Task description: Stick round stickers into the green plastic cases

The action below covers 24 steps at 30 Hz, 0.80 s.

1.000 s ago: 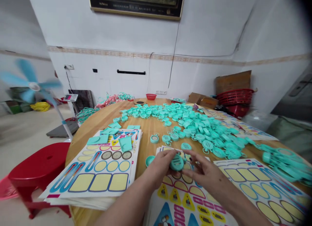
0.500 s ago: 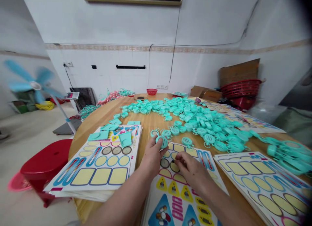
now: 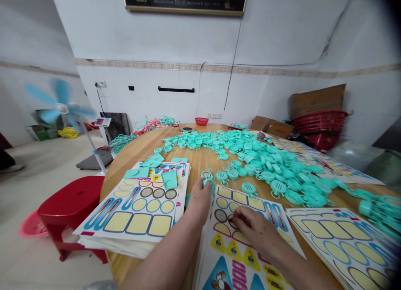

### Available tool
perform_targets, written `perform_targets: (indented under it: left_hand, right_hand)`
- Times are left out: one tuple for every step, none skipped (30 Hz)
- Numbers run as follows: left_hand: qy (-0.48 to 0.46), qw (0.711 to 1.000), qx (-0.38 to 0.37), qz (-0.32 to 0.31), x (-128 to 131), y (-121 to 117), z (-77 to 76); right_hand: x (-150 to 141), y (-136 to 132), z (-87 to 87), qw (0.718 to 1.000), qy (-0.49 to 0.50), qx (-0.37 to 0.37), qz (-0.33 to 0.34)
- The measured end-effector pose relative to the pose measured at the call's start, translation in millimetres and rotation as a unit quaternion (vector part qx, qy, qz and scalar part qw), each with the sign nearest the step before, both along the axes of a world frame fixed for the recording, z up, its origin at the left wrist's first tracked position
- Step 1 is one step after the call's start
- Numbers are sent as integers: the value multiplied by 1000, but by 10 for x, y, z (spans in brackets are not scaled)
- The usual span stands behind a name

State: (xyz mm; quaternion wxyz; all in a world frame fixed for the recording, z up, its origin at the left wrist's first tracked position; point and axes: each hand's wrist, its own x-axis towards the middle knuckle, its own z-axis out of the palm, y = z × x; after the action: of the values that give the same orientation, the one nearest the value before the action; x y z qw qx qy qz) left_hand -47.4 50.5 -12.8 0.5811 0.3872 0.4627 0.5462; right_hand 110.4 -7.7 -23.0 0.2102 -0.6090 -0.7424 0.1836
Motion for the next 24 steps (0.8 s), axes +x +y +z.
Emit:
perform_targets:
  left_hand:
    - [-6, 1000, -12, -8, 12, -9, 6]
    - [-14, 999, -27, -21, 29, -22, 10]
    - [-19, 998, -41, -33, 47, -38, 11]
    - [-21, 998, -51, -43, 66, -54, 8]
    - [-21, 997, -59, -50, 82, -67, 1]
    - [-18, 996, -65, -53, 95, -76, -9]
    - [-16, 996, -71, -53, 104, -81, -19]
    - [-13, 996, -76, -52, 109, -84, -28]
    - [-10, 995, -81, -51, 112, -84, -36]
    - [-7, 995, -86, -50, 114, -83, -40]
    - [-4, 995, -90, -49, 114, -83, -41]
    - [-1, 994, -93, -48, 114, -83, -39]
    - [3, 994, -96, -47, 115, -83, -36]
    - [7, 994, -98, -46, 117, -85, -33]
    - [10, 994, -99, -45, 119, -86, -30]
    - [11, 994, -99, -45, 123, -87, -28]
    - [12, 994, -97, -45, 126, -88, -28]
    - [12, 994, -96, -45, 130, -88, -30]
    - [11, 994, -94, -46, 133, -88, -32]
    - [9, 995, -93, -46, 135, -88, -34]
    - [8, 995, -93, -45, 137, -87, -36]
    - [6, 995, -93, -44, 137, -87, -37]
    - [5, 995, -94, -42, 138, -87, -36]
    - [3, 995, -95, -42, 137, -89, -33]
  right_hand:
    - [-4, 26, 18, 1000, -3, -3, -3]
    - [-15, 54, 37, 1000, -9, -4, -8]
    - [-33, 80, 56, 1000, -16, -3, -13]
    - [-56, 101, 73, 1000, -24, 0, -19]
    - [-82, 118, 84, 999, -34, 3, -24]
    - [-108, 128, 89, 999, -42, 6, -27]
    - [-131, 133, 87, 998, -50, 8, -30]
    - [-148, 134, 77, 998, -56, 8, -30]
    - [-158, 132, 61, 998, -61, 8, -30]
    - [-159, 129, 41, 998, -63, 7, -30]
    - [-151, 127, 20, 997, -64, 6, -29]
    - [-138, 126, -2, 998, -64, 5, -28]
    - [-121, 127, -22, 998, -63, 5, -27]
    - [-103, 128, -39, 998, -63, 4, -27]
    - [-87, 131, -53, 998, -62, 4, -29]
    - [-74, 133, -63, 998, -62, 4, -32]
    - [-65, 134, -69, 997, -63, 3, -35]
    - [-61, 134, -71, 997, -63, 1, -38]
    - [-60, 132, -70, 997, -63, -2, -39]
    - [-61, 128, -64, 997, -62, -6, -40]
    - [-63, 122, -56, 997, -60, -10, -40]
    - [-65, 117, -46, 997, -58, -15, -39]
    - [-65, 112, -34, 998, -56, -19, -37]
    - [-65, 109, -23, 998, -55, -22, -34]
